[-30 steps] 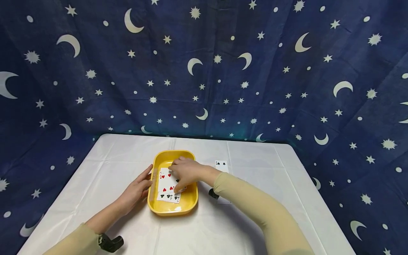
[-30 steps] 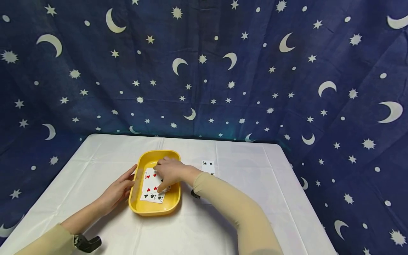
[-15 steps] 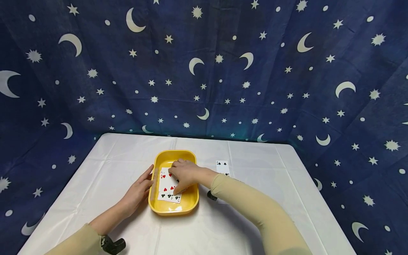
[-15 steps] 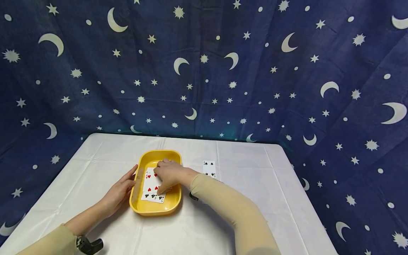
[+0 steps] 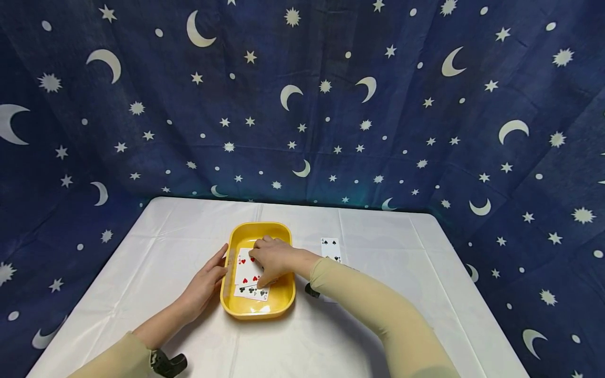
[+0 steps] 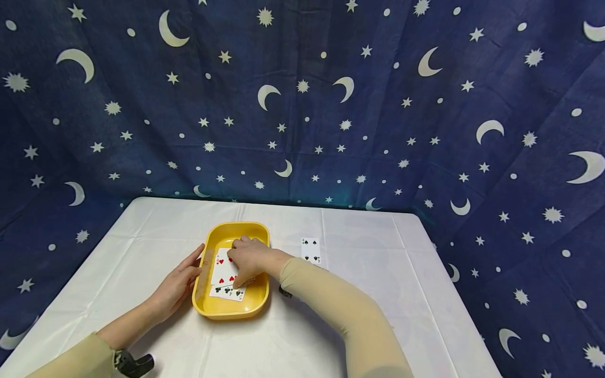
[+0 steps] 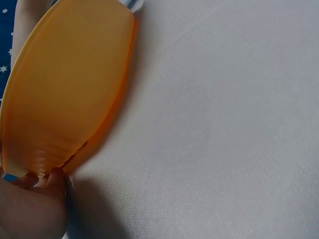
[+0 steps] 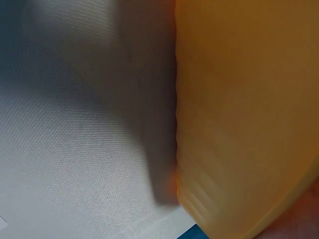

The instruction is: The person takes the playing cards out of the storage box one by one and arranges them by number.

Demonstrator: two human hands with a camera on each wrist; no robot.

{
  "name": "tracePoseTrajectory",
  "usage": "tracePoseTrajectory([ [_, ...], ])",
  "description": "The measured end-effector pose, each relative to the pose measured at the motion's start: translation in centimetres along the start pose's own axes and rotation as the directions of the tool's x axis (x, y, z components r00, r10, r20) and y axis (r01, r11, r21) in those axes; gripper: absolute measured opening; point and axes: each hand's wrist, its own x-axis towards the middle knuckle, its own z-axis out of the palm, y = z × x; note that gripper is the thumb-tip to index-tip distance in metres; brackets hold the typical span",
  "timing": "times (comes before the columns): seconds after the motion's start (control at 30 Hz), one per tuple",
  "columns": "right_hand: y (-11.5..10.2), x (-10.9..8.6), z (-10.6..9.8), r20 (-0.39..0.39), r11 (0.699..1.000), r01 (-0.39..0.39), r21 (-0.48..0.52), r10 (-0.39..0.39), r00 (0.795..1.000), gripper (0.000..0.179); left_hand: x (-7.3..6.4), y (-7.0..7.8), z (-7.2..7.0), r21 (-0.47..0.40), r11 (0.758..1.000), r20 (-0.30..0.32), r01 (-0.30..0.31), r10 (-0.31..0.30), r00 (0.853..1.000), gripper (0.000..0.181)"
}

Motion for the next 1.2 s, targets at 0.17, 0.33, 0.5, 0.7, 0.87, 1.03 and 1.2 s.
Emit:
tracePoseTrajectory([
  [0.17,0.0,-0.1,0.0,-0.002,1.0,-0.012,0.02,0.012,1.0,0.078,0.1,0.0,0.0,-0.001,1.0,0.005,-0.006,0.006,1.0,0.067],
  [0.33,0.0,-0.1,0.1,-0.011,0.999,-0.019,0.038,0.019,1.0,0.073,0.1,0.0,0.0,-0.003,1.0,0.015,-0.017,0.017,1.0,0.067],
  [0.5,0.0,-0.1,0.1,-0.018,0.998,-0.022,0.052,0.023,1.0,0.07,0.1,0.1,0.1,-0.01,1.0,0.003,0.004,-0.004,1.0,0.067],
  [0.7,0.1,-0.3,0.0,-0.024,0.998,-0.018,0.067,0.02,1.0,0.073,0.0,0.2,0.2,-0.007,1.0,-0.007,0.013,-0.013,1.0,0.068],
  [0.87,0.3,-0.6,-0.4,-0.044,0.998,0.01,0.057,-0.008,0.999,0.077,0.0,0.1,0.1,-0.003,1.0,-0.01,0.012,-0.012,1.0,0.068],
  [1.03,0.6,-1.5,-1.4,-0.078,0.996,0.022,0.089,-0.015,0.997,0.08,-0.1,0.1,0.0,-0.019,1.0,-0.005,0.007,-0.007,1.0,0.067],
  [1.2,1.3,-3.3,-2.9,-0.123,0.988,0.017,0.153,0.002,0.992,0.081,0.0,0.1,0.1,-0.031,1.0,0.005,-0.001,0.002,1.0,0.067],
])
